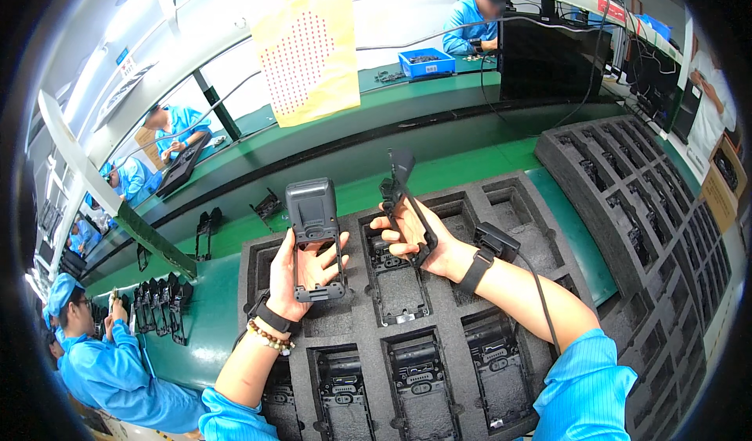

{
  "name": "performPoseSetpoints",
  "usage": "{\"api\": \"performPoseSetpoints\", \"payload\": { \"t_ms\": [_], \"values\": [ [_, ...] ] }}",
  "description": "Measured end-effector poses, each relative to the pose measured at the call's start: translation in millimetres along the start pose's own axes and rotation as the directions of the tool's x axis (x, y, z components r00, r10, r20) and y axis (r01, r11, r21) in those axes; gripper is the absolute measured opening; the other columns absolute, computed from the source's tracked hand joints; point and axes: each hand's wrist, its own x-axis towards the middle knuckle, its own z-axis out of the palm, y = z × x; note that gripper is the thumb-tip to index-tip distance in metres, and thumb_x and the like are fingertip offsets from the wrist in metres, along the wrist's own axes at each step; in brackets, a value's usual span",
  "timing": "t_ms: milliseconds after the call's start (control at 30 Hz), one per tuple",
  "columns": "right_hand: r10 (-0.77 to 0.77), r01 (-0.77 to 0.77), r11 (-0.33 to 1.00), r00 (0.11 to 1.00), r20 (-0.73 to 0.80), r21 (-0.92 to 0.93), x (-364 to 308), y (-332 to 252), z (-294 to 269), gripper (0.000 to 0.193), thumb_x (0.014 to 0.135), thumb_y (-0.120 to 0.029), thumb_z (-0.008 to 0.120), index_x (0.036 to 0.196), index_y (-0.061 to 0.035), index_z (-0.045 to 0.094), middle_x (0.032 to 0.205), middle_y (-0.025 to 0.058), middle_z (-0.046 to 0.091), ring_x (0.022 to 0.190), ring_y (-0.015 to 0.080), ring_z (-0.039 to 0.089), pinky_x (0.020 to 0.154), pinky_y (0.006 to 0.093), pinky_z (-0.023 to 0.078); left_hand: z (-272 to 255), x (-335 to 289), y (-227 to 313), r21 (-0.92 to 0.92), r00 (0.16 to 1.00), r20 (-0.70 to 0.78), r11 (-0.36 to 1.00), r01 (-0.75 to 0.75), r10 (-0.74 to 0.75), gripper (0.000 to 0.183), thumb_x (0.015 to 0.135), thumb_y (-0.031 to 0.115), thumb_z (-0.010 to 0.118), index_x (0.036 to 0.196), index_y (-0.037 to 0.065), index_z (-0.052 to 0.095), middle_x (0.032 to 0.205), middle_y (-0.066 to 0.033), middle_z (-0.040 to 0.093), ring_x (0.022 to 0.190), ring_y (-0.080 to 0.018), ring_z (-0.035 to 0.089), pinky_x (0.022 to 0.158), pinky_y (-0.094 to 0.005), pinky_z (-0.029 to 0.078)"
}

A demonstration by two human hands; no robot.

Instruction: The recorder is assembling handheld electronic devices, checking alignment of housings, and placing them back in foam trays on a factory production line.

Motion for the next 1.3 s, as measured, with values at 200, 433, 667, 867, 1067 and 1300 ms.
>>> {"api": "performPoseSetpoints", "payload": {
  "t_ms": [200, 433, 667, 867, 1067, 1300],
  "values": [
    [-0.037, 0.021, 0.976, 0.997, -0.068, -0.215, -2, 8, 13, 0.047, 0.097, -0.058, 0.046, 0.107, -0.0123, 0.056, 0.107, 0.0073, 0.065, 0.088, 0.0125, 0.06, 0.064, 0.0242, 0.047, -5, 1, -3, 0.014, 0.997, -0.069, 0.999, -0.038, 0.039, 0.053, 0.101, 0.046, 0.042, 0.134, 0.005, 0.048, 0.132, -0.0119, 0.053, 0.123, -0.0304, 0.053, 0.097, -0.0472, 0.05],
    [-0.06, 0.037, 0.933, 0.997, -0.053, -0.358, -7, 12, 24, 0.047, 0.095, -0.055, 0.054, 0.112, -0.0127, 0.06, 0.107, 0.0028, 0.065, 0.087, 0.0083, 0.056, 0.066, 0.0219, 0.044, 4, -1, -5, 0.121, 0.993, -0.02, 0.986, -0.112, 0.115, 0.043, 0.101, 0.032, 0.049, 0.138, 0.013, 0.041, 0.136, -0.013, 0.05, 0.125, -0.0277, 0.05, 0.101, -0.0501, 0.047],
    [-0.035, 0.027, 0.918, 0.999, -0.013, -0.395, -9, 12, 28, 0.057, 0.095, -0.041, 0.059, 0.14, -0.0119, 0.04, 0.117, 0.0022, 0.059, 0.088, 0.0075, 0.054, 0.067, 0.021, 0.043, 6, -4, -5, 0.244, 0.988, 0.031, 0.957, -0.155, 0.152, 0.062, 0.088, 0.007, 0.066, 0.14, 0.019, 0.034, 0.141, -0.0137, 0.045, 0.128, -0.0262, 0.046, 0.105, -0.052, 0.044],
    [-0.138, 0.192, 0.662, 0.981, 0.135, -0.725, -13, 20, 38, 0.099, 0.088, -0.01, 0.068, 0.155, -0.0108, -0.005, 0.139, 0.0148, 0.039, 0.109, 0.0183, 0.055, 0.092, 0.0335, 0.05, 13, -6, -5, 0.307, 0.986, 0.052, 0.937, -0.167, 0.158, 0.08, 0.079, 0.003, 0.073, 0.144, 0.021, 0.031, 0.145, -0.0135, 0.038, 0.134, -0.0324, 0.041, 0.108, -0.0524, 0.041],
    [-0.179, 0.231, 0.624, 0.972, 0.151, -0.746, -10, 25, 38, 0.107, 0.084, -0.025, 0.077, 0.154, -0.0042, -0.002, 0.145, 0.0196, 0.034, 0.124, 0.0226, 0.049, 0.103, 0.0383, 0.044, 16, -8, -7, 0.291, 0.984, 0.033, 0.941, -0.175, 0.173, 0.084, 0.074, -0.001, 0.075, 0.143, 0.018, 0.032, 0.146, -0.0133, 0.039, 0.135, -0.0325, 0.04, 0.11, -0.0506, 0.039],
    [-0.317, 0.267, 0.601, 0.945, 0.082, -0.753, -13, 23, 39, 0.096, 0.082, -0.023, 0.079, 0.152, 0.0004, 0.018, 0.145, 0.0147, 0.038, 0.113, 0.0166, 0.052, 0.103, 0.0344, 0.042, 10, -6, -4, 0.278, 0.986, 0.036, 0.946, -0.164, 0.16, 0.086, 0.07, -0.005, 0.074, 0.145, 0.007, 0.034, 0.151, -0.0121, 0.036, 0.137, -0.0229, 0.038, 0.115, -0.0378, 0.032]
  ]
}}
